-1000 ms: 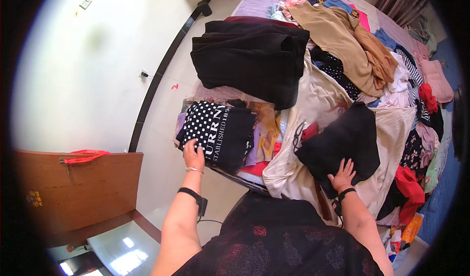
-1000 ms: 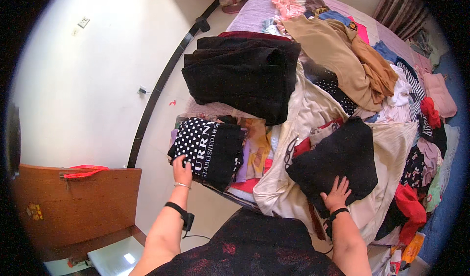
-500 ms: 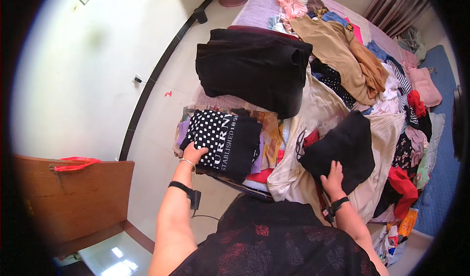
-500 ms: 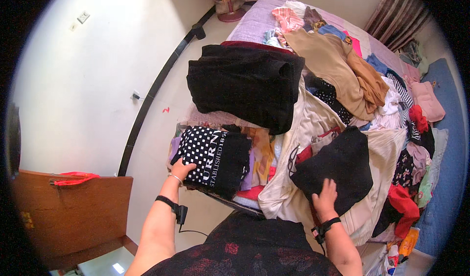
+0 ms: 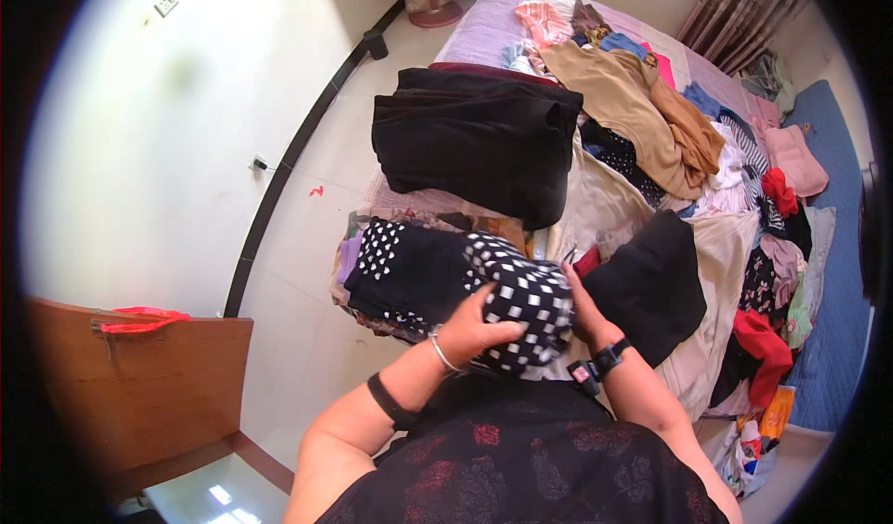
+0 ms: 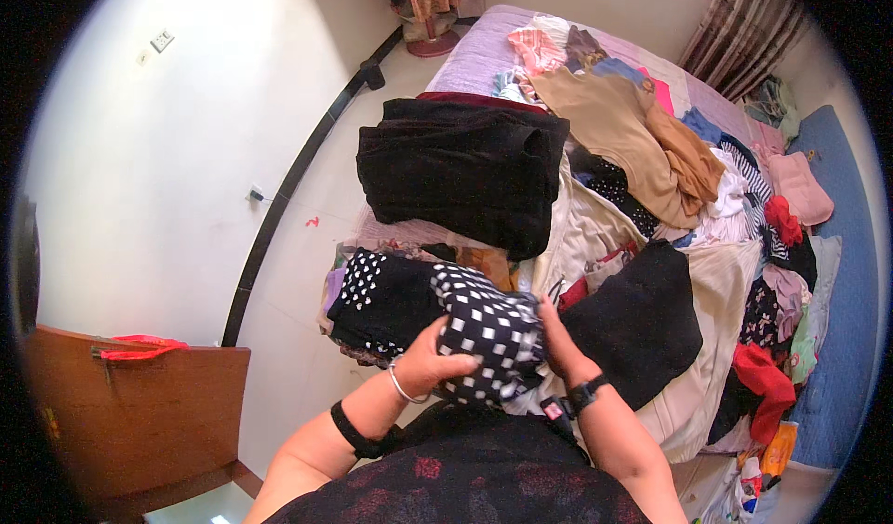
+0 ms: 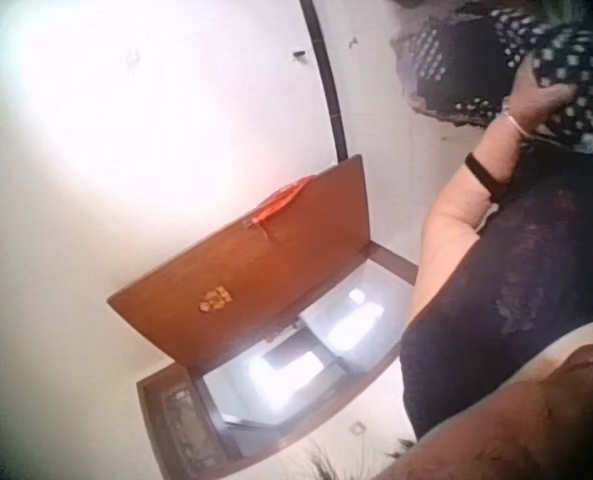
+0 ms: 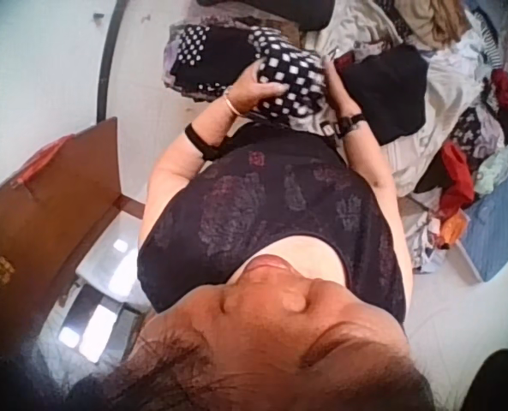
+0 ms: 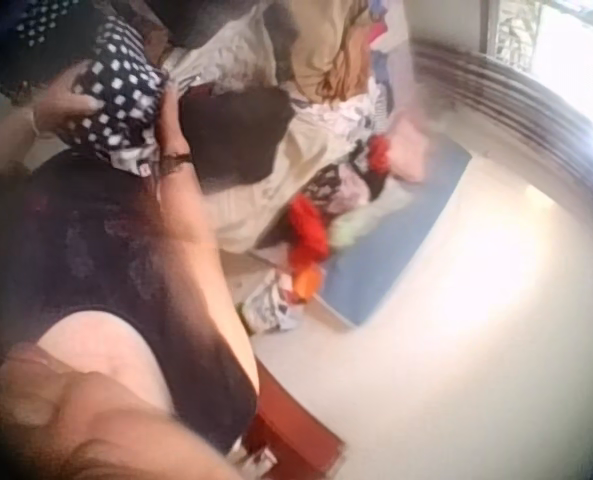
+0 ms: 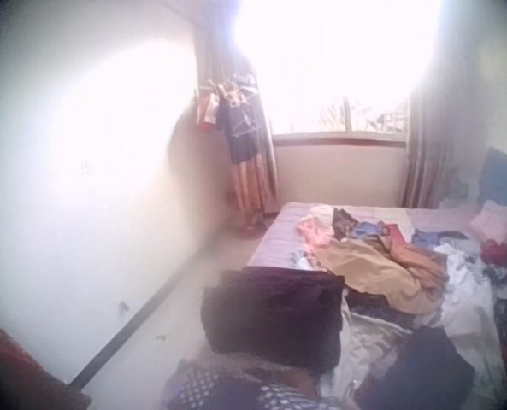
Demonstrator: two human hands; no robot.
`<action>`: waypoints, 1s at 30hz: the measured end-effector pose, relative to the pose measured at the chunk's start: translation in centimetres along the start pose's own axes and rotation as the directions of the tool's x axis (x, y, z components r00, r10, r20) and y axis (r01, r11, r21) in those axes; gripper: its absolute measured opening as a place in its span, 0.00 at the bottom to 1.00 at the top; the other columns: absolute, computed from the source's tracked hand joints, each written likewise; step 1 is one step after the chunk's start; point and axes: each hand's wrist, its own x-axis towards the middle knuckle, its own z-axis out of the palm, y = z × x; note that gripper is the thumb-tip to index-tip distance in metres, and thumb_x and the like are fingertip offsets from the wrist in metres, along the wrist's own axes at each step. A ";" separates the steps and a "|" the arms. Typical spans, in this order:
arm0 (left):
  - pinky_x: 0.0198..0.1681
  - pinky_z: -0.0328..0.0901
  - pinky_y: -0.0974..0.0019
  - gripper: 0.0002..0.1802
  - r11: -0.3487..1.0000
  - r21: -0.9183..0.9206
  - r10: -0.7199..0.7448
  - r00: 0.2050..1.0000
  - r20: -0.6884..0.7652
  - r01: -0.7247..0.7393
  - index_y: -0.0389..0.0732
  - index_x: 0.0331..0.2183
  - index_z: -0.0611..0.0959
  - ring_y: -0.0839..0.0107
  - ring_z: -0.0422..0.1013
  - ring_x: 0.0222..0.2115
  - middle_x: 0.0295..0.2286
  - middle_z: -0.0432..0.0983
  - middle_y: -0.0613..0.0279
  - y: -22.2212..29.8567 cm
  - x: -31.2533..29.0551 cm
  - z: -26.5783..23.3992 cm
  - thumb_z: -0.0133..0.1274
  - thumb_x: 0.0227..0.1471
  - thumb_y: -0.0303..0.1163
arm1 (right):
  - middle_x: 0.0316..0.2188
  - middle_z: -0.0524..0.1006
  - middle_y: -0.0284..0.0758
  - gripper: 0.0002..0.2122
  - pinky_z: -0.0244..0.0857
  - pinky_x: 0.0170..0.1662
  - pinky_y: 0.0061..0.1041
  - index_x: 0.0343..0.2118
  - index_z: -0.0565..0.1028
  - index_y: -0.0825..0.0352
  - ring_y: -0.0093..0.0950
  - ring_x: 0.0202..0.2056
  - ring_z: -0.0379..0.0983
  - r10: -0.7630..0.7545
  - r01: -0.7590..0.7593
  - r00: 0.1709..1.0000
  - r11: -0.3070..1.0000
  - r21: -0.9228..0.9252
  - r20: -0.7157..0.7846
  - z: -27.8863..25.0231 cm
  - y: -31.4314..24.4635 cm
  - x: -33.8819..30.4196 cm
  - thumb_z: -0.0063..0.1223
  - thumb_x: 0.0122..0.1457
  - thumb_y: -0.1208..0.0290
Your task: Fold various items of clothing on a bed.
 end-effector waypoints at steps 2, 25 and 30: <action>0.51 0.59 0.66 0.36 0.974 -0.222 0.007 0.983 0.186 0.035 0.34 0.48 0.67 0.71 0.67 0.43 0.42 0.71 0.59 1.0 0.2 1.9 0.61 0.34 0.28 | 0.50 0.68 0.37 0.25 0.58 0.54 0.29 0.54 0.61 0.67 0.29 0.50 0.65 0.114 -0.138 0.988 0.957 0.255 0.106 -1.2 -1.1 -4.3 0.31 0.62 0.53; 0.48 0.62 0.66 0.40 0.884 0.172 -0.424 0.593 0.684 0.434 0.34 0.49 0.65 0.69 0.68 0.43 0.43 0.70 0.58 -4.0 7.0 24.0 0.62 0.32 0.32 | 0.48 0.70 0.37 0.22 0.59 0.53 0.29 0.52 0.64 0.67 0.28 0.48 0.67 -0.497 0.626 0.779 0.595 0.503 -0.381 -16.1 0.9 -28.0 0.34 0.62 0.55; 0.50 0.59 0.67 0.39 0.936 0.262 -0.348 0.490 0.800 0.237 0.34 0.50 0.65 0.73 0.65 0.45 0.44 0.69 0.60 -5.0 8.6 33.4 0.62 0.35 0.36 | 0.47 0.70 0.37 0.22 0.60 0.53 0.29 0.51 0.65 0.67 0.28 0.48 0.67 -0.573 0.780 0.610 0.553 0.291 -0.547 -23.6 0.5 -35.9 0.34 0.62 0.56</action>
